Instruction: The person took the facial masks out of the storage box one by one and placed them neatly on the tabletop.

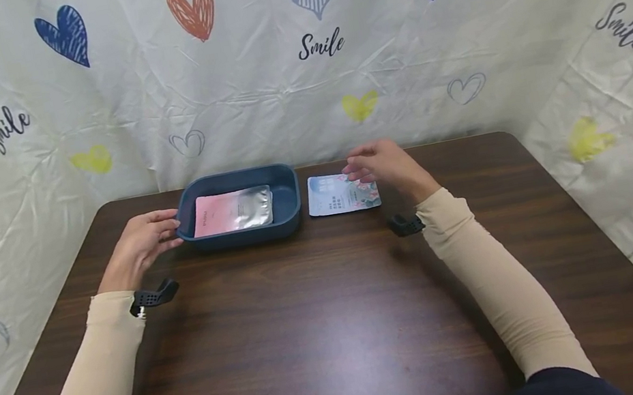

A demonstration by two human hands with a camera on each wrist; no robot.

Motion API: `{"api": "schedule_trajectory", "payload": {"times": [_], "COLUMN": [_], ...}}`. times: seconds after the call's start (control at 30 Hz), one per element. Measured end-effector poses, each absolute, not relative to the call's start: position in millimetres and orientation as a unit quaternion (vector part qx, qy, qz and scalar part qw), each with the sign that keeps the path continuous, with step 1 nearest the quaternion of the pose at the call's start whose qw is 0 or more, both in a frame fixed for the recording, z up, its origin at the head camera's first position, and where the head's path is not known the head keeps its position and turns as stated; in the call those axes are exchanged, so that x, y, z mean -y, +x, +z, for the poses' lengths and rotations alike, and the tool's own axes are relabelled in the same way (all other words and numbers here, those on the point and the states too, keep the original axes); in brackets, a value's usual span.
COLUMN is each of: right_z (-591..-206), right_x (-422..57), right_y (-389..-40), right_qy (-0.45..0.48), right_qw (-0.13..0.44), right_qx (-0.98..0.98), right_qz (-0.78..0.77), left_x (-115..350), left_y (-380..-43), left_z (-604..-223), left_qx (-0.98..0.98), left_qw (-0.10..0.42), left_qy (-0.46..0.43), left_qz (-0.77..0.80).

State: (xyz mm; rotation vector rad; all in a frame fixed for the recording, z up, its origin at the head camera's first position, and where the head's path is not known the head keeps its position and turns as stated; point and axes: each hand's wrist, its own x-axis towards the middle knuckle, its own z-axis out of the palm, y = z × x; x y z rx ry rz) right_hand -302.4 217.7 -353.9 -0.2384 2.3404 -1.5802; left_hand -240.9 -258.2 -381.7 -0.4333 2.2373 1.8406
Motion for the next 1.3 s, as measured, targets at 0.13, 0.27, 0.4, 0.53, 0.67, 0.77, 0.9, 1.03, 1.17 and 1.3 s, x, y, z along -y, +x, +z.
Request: {"api": "schedule_trajectory", "payload": {"times": [0.13,0.27,0.4,0.53,0.67,0.77,0.9,1.03,1.17,1.3], "right_z": [-351.1,-348.4,-347.1,-345.3,-345.2,-346.4,-348.1,-349.3,-350.7,-351.4], "right_x": [-208.0,-196.2,-184.1,-171.5,-160.1,-152.9,-145.5,-138.2,-129.6,-119.9], "right_y": [-302.5,-302.4,-304.0,-306.0,-309.3,-311.8,-315.1,-317.4,-318.9,-319.2], "right_qy": [-0.109,-0.131,-0.146,-0.157,-0.16,-0.161,-0.161,-0.16,-0.162,-0.17], "right_qw": [0.149,0.148,0.158,0.169,0.18,0.188,0.202,0.208,0.209,0.211], "right_qx": [-0.805,-0.795,-0.781,-0.772,-0.758,-0.752,-0.742,-0.725,-0.72,-0.72], "right_qz": [-0.564,-0.573,-0.586,-0.592,-0.606,-0.611,-0.619,-0.637,-0.642,-0.639], "left_x": [259.7,260.9,260.7,260.1,259.9,259.6,259.0,258.1,257.7,258.5], "left_y": [-241.5,-241.7,-242.5,-244.4,-244.9,-244.9,-245.5,-245.5,-244.7,-244.5], "left_z": [-382.2,-382.7,-381.8,-381.9,-381.7,-381.0,-380.6,-380.1,-379.8,-380.8], "left_qx": [-0.759,-0.758,-0.754,-0.75,-0.749,-0.75,-0.75,-0.751,-0.75,-0.75], "left_qw": [0.109,0.109,0.115,0.121,0.121,0.12,0.119,0.116,0.117,0.118], "left_qy": [-0.147,-0.147,-0.147,-0.146,-0.148,-0.15,-0.147,-0.147,-0.15,-0.148], "left_qz": [0.624,0.626,0.629,0.634,0.634,0.633,0.634,0.633,0.634,0.634]}}
